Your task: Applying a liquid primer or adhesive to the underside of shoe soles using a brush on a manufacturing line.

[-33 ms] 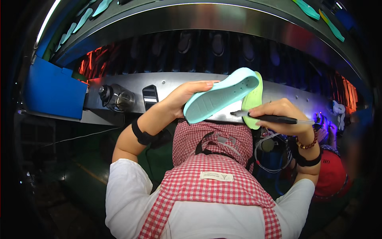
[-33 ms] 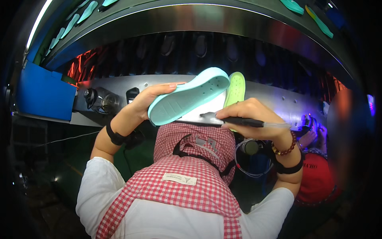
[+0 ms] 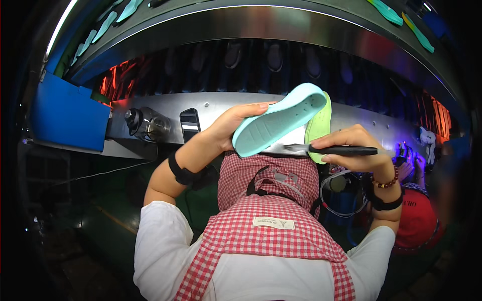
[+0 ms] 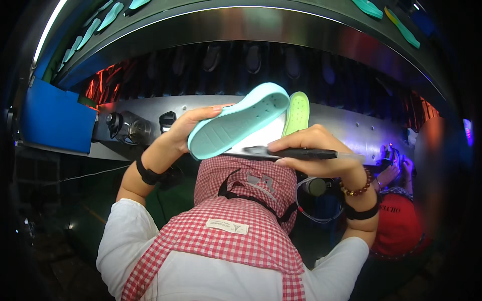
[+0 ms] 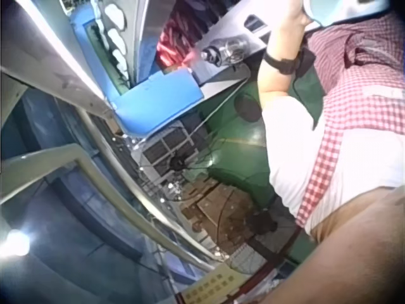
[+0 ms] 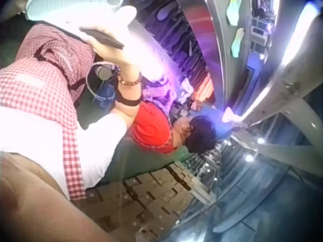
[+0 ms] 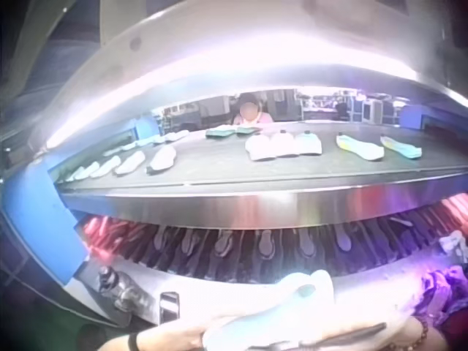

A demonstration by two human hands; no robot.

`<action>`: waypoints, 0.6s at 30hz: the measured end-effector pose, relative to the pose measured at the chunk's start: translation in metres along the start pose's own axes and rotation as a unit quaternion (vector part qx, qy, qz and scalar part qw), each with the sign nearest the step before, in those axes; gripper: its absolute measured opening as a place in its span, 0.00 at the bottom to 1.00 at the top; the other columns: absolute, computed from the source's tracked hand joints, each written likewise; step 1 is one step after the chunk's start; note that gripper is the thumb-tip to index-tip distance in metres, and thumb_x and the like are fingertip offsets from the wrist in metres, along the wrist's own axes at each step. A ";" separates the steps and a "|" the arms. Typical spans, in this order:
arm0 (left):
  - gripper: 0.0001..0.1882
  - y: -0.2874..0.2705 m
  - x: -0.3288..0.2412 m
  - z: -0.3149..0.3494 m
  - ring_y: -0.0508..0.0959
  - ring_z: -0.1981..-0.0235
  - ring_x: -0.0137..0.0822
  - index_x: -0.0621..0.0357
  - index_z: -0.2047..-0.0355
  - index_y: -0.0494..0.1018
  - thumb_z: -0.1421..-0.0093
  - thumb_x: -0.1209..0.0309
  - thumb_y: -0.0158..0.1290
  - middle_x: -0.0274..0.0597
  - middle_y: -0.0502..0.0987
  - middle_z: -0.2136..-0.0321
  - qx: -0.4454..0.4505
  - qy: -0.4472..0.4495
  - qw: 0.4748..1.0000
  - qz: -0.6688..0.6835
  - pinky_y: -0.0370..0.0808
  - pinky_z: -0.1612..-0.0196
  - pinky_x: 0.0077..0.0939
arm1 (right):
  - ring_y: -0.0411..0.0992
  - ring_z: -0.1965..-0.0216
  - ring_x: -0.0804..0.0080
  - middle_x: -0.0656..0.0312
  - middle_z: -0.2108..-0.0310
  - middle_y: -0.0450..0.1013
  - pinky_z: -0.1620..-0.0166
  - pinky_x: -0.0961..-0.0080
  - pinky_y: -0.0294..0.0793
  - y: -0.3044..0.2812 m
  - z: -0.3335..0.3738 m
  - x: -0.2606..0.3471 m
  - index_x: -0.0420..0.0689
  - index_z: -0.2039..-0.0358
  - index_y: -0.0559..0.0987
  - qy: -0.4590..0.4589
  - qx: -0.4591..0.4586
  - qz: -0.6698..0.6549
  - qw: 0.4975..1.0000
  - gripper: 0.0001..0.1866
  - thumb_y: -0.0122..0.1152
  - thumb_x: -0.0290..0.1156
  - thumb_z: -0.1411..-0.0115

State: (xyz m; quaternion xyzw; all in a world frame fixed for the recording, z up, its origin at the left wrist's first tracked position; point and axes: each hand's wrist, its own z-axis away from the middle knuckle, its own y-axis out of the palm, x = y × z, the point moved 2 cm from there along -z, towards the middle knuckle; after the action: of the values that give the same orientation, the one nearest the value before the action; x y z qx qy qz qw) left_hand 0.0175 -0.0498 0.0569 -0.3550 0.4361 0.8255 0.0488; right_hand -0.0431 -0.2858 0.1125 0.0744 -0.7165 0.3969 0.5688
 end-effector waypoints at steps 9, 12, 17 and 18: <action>0.22 0.002 0.023 -0.020 0.76 0.61 0.46 0.66 0.54 0.65 0.42 0.60 0.41 0.54 0.71 0.59 0.007 0.012 0.981 0.193 0.74 0.59 0.47 | 0.73 0.76 0.79 0.58 0.72 0.75 0.77 0.90 0.67 0.012 -0.015 -0.042 0.36 0.62 0.76 0.050 -0.358 -0.179 0.915 0.11 0.54 0.22 0.47; 0.22 -0.001 0.028 -0.037 0.76 0.61 0.43 0.63 0.51 0.62 0.42 0.62 0.41 0.50 0.71 0.58 0.024 0.029 0.975 0.217 0.74 0.58 0.43 | 0.70 0.80 0.81 0.58 0.72 0.75 0.77 0.89 0.67 0.027 -0.026 -0.052 0.36 0.61 0.75 0.030 -0.525 -0.039 0.850 0.12 0.55 0.20 0.48; 0.24 -0.005 -0.021 -0.020 0.75 0.60 0.40 0.61 0.46 0.59 0.41 0.61 0.38 0.49 0.71 0.57 0.059 0.171 0.978 0.105 0.73 0.57 0.38 | 0.71 0.82 0.76 0.47 0.66 0.73 0.80 0.86 0.68 0.030 0.004 -0.015 0.34 0.63 0.75 -0.065 -0.277 -0.236 0.929 0.13 0.55 0.18 0.51; 0.25 0.008 -0.044 -0.010 0.75 0.61 0.43 0.63 0.47 0.59 0.40 0.60 0.36 0.51 0.70 0.56 -0.001 0.204 0.976 0.081 0.72 0.57 0.40 | 0.71 0.82 0.75 0.42 0.64 0.72 0.80 0.86 0.69 0.026 0.017 -0.018 0.33 0.63 0.75 -0.076 -0.298 -0.294 0.905 0.12 0.54 0.20 0.50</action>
State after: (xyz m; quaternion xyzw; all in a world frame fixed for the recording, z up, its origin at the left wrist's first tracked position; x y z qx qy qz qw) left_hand 0.0522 -0.0524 0.0866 -0.4791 0.4635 0.7374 -0.1088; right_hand -0.0640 -0.2856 0.0835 0.1385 -0.7884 -0.0276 0.5988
